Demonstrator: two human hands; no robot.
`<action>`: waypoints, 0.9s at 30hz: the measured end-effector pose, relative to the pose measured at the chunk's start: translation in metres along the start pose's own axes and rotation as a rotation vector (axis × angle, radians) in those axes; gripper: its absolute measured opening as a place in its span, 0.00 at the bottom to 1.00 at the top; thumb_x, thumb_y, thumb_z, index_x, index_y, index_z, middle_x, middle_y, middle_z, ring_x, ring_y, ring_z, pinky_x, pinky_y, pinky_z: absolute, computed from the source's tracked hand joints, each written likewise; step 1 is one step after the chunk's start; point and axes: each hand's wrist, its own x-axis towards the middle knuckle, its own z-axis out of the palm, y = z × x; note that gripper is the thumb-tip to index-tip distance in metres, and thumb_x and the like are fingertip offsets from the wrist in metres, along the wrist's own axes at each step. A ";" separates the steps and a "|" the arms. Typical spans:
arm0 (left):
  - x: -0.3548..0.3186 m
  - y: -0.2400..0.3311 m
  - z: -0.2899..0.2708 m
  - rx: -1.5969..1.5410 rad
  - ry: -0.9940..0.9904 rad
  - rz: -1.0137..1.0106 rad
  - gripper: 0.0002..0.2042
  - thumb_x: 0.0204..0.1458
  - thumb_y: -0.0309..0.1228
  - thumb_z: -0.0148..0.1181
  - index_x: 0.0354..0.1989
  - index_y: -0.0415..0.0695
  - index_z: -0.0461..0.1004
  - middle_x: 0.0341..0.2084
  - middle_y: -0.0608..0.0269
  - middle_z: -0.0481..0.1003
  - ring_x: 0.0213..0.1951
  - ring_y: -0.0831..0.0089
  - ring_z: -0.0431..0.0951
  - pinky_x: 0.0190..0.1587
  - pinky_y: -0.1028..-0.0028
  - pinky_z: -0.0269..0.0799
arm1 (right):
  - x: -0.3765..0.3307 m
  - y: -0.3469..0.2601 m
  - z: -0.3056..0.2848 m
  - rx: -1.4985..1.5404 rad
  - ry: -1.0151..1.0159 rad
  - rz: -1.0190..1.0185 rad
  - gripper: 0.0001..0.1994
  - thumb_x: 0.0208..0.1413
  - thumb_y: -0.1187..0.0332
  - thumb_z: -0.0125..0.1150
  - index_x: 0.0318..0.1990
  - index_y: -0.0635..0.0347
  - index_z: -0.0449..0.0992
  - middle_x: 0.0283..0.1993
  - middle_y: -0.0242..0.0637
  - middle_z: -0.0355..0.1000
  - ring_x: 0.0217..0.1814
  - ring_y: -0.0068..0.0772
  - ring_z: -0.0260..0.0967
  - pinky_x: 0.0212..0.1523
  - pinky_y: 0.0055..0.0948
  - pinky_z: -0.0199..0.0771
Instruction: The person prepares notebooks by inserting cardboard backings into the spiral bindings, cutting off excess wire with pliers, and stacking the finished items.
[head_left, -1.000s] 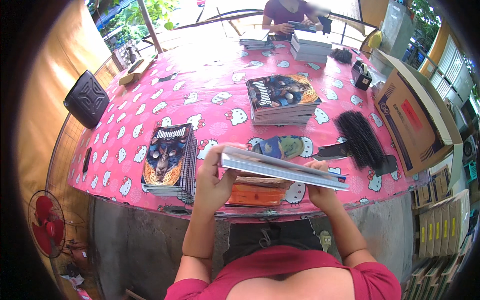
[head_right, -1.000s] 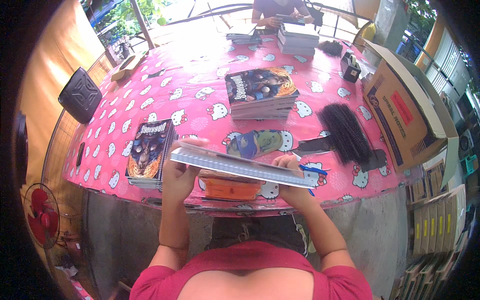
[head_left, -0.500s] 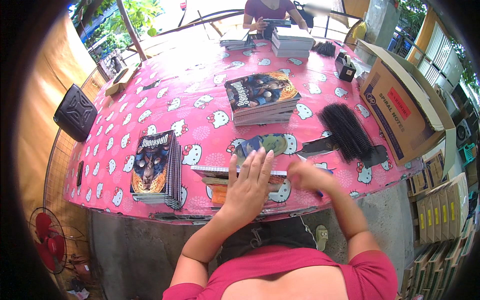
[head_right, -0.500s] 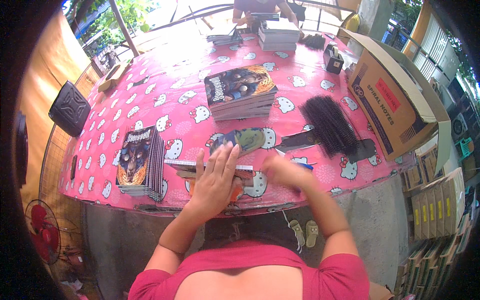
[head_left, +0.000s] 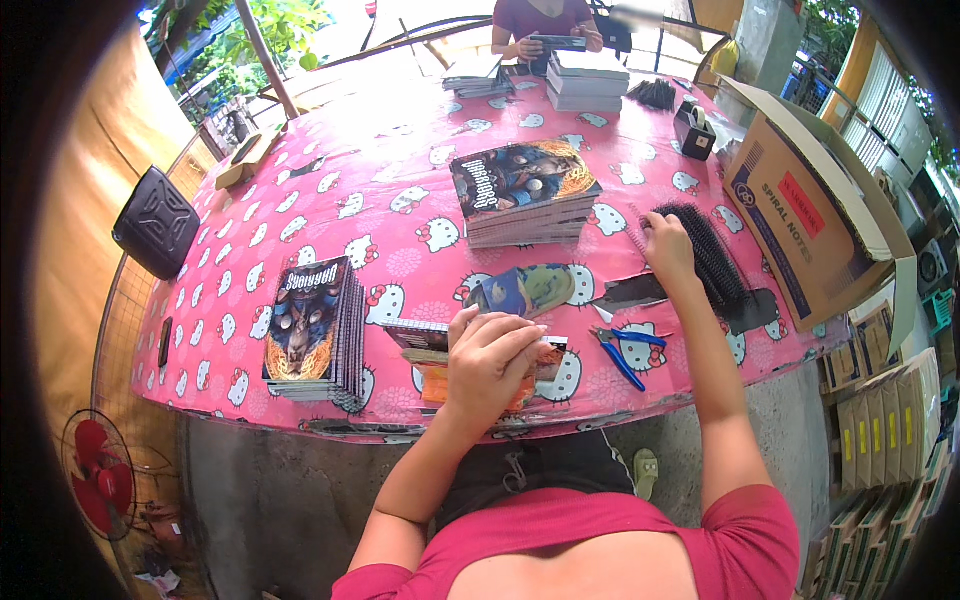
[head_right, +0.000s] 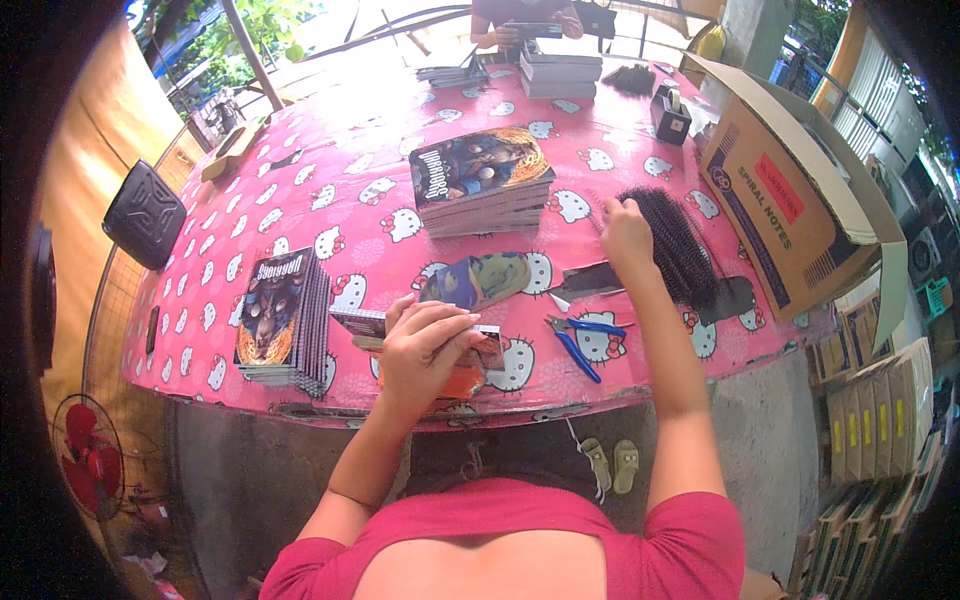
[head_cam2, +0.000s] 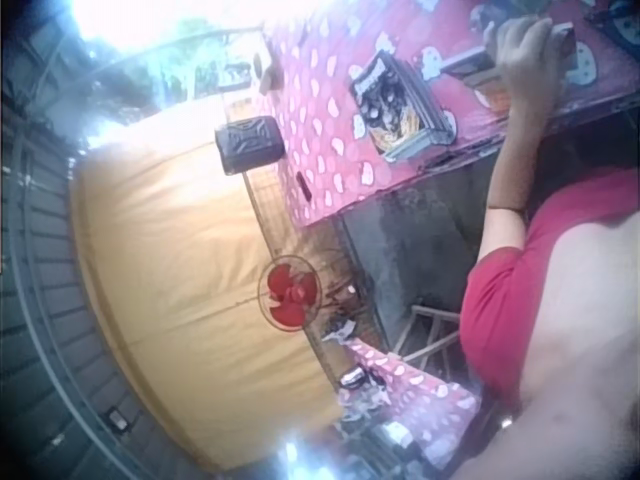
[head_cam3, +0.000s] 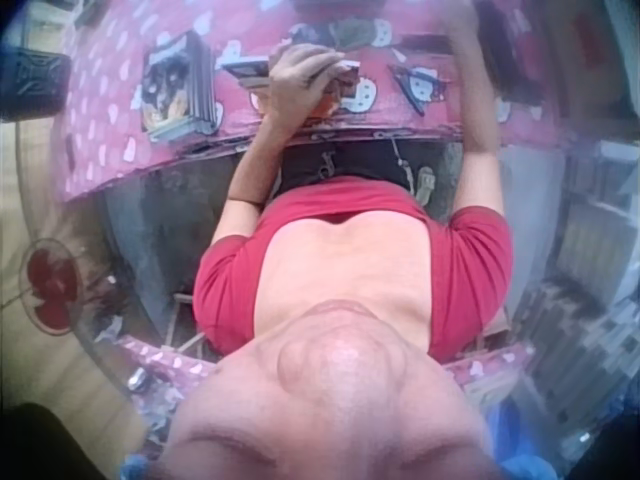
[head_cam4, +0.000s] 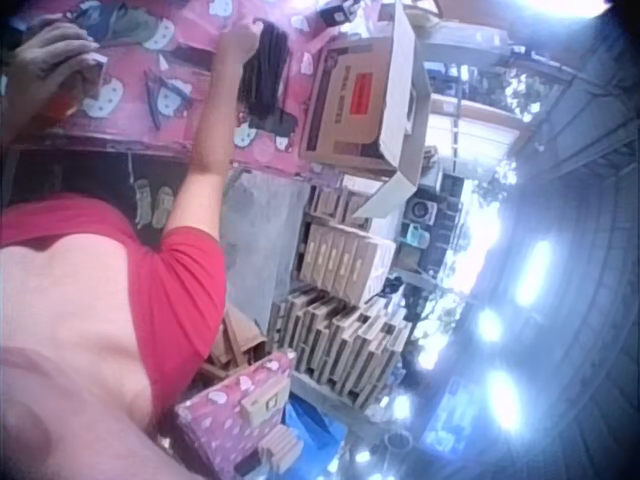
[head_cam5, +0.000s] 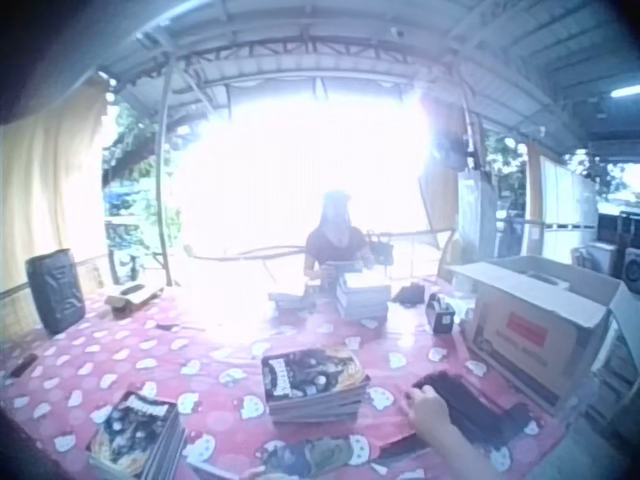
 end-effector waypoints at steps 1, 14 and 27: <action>-0.001 0.000 -0.001 0.002 -0.001 -0.002 0.07 0.44 0.32 0.67 0.32 0.46 0.81 0.31 0.65 0.79 0.38 0.71 0.77 0.53 0.66 0.59 | -0.011 -0.012 -0.013 0.116 0.017 -0.155 0.12 0.51 0.77 0.53 0.43 0.61 0.77 0.37 0.48 0.70 0.37 0.50 0.72 0.39 0.39 0.73; -0.002 0.002 0.001 -0.009 0.018 0.004 0.07 0.45 0.33 0.66 0.30 0.45 0.80 0.27 0.67 0.78 0.34 0.71 0.76 0.51 0.65 0.59 | -0.101 -0.121 -0.096 0.742 -0.141 -0.265 0.11 0.45 0.74 0.67 0.39 0.58 0.80 0.31 0.38 0.69 0.32 0.32 0.69 0.32 0.28 0.69; 0.000 0.002 -0.001 -0.015 0.041 0.037 0.08 0.45 0.33 0.66 0.31 0.44 0.79 0.25 0.66 0.78 0.30 0.70 0.76 0.45 0.68 0.62 | -0.089 -0.134 -0.110 0.647 -0.204 -0.309 0.07 0.51 0.77 0.60 0.38 0.63 0.77 0.32 0.40 0.71 0.33 0.31 0.71 0.32 0.28 0.69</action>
